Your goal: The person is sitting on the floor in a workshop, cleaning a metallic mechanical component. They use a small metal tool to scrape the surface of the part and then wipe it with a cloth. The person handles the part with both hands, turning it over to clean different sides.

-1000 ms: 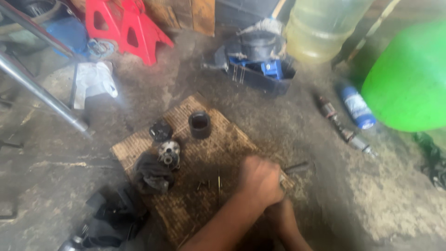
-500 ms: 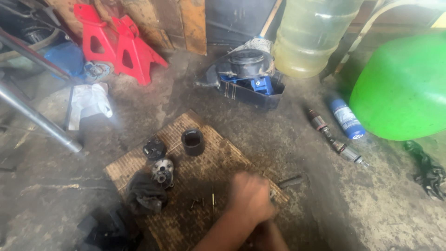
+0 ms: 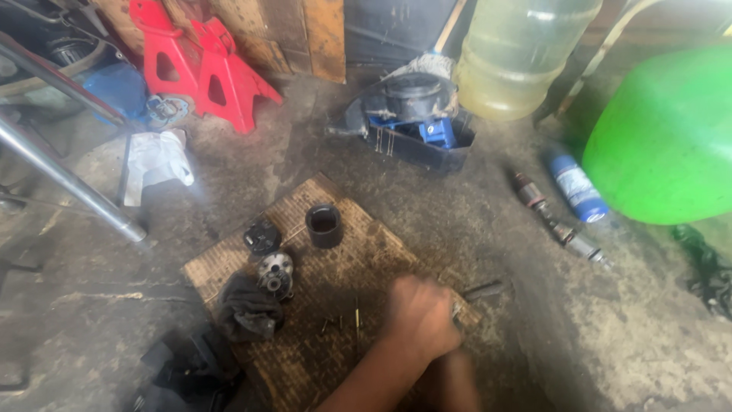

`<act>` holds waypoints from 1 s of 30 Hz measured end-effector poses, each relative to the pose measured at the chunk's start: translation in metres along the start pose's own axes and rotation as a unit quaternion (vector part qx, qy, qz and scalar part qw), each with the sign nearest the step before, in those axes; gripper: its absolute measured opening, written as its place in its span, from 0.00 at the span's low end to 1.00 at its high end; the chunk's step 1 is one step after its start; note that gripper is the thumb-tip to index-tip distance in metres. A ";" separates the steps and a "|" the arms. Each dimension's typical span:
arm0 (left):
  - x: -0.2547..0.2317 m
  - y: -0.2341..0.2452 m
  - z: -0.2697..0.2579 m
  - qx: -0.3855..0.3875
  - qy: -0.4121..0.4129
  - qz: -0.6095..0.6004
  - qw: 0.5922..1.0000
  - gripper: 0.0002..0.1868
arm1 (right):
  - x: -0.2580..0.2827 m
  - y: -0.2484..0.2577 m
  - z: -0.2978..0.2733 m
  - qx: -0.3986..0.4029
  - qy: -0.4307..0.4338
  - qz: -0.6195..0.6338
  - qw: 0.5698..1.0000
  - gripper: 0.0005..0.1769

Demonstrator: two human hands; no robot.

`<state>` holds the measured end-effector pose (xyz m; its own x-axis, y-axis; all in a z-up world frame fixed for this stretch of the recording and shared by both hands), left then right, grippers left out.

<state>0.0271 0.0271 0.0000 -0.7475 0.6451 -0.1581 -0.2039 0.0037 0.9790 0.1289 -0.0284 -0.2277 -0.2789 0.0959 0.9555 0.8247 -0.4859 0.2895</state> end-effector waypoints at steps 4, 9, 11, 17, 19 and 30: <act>-0.001 0.007 -0.001 0.005 -0.002 0.008 1.000 0.17 | 0.004 -0.004 -0.007 0.035 -0.025 0.034 0.998 0.21; -0.002 0.001 0.001 0.040 -0.003 0.009 0.999 0.15 | 0.012 -0.004 0.004 0.011 -0.002 0.006 1.000 0.20; -0.001 -0.002 0.002 0.061 -0.001 -0.004 0.998 0.19 | 0.021 -0.017 0.004 0.044 0.021 0.057 0.997 0.20; 0.002 -0.010 0.002 0.007 0.006 -0.014 1.000 0.16 | 0.011 -0.005 -0.001 0.033 -0.003 0.004 0.999 0.20; 0.005 -0.004 0.000 -0.028 0.013 -0.022 0.999 0.16 | 0.009 -0.008 -0.015 0.069 -0.023 0.047 0.996 0.20; 0.007 0.001 -0.003 -0.035 0.001 0.000 0.999 0.11 | 0.013 -0.010 -0.002 0.060 -0.059 0.028 0.996 0.19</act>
<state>0.0198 0.0290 -0.0005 -0.7483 0.6442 -0.1585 -0.2479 -0.0499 0.9675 0.1157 -0.0242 -0.2189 -0.1771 0.1766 0.9682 0.8925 -0.3858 0.2336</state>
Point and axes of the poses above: each hand's wrist, its own z-axis towards the middle knuckle, its own y-axis out of the back of the hand, x = y × z, the point moved 4 cm from there along z, towards the middle knuckle, and after that the axes turned 15 degrees about -x, right-handed, at the moved point
